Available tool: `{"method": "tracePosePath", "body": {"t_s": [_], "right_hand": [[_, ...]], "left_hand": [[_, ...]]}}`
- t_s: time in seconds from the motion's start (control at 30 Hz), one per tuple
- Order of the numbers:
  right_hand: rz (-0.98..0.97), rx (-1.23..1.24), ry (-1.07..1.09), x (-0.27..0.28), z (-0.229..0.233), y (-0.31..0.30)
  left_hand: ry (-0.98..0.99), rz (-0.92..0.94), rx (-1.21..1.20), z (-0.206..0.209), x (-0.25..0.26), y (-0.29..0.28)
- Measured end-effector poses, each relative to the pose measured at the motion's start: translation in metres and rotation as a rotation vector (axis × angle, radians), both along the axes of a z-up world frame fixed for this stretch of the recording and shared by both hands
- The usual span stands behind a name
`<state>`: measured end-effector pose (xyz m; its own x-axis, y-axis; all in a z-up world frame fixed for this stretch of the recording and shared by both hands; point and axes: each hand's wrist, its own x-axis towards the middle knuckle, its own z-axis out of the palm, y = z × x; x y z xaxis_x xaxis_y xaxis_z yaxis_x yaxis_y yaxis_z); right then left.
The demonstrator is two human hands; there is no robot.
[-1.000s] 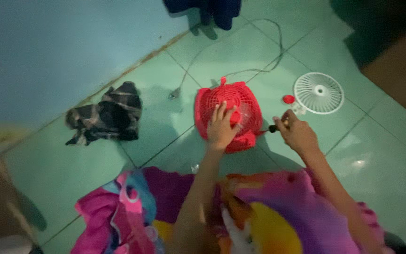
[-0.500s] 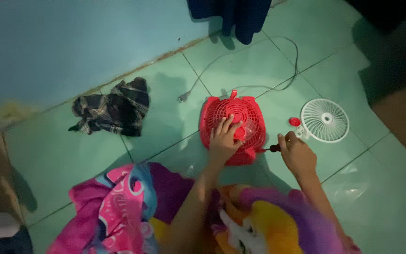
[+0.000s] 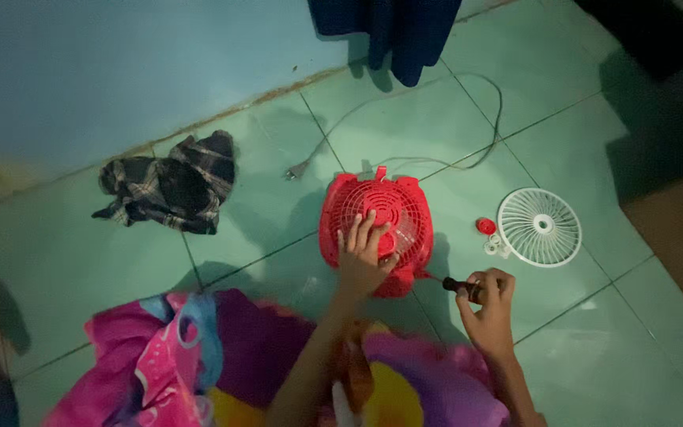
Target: The person disassembles a pink toy fan using a screwdriver, removes the front grille, and adjusts the fan blades. They then reassemble the fan by reattaching the grille and securing it with screws.
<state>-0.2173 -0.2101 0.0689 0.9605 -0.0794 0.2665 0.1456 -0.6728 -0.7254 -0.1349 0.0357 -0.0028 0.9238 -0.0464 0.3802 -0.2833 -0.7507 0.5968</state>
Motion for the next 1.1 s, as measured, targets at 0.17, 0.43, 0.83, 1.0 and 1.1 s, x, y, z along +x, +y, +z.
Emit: {"method": "tracePosePath", "body": {"t_s": [0.17,0.43,0.83,1.0,1.1], "right_hand": [[-0.021,0.115,0.093,0.006,0.009,0.016],[-0.160,-0.010,-0.085,0.005,0.027,0.033],[-0.019,0.313,-0.005,0.007,0.016,0.042],[0.033,0.323,-0.044,0.014,0.011,0.041],[0.043,0.397,-0.010,0.018,-0.005,0.039]], "left_hand": [[0.065,-0.027,0.044,0.003,-0.001,0.002],[0.036,-0.015,0.130,-0.002,-0.008,-0.001],[0.076,-0.044,0.115,-0.001,-0.008,0.002],[-0.127,-0.008,0.172,-0.009,-0.010,0.001],[0.101,-0.053,0.114,-0.004,-0.008,0.002]]}}
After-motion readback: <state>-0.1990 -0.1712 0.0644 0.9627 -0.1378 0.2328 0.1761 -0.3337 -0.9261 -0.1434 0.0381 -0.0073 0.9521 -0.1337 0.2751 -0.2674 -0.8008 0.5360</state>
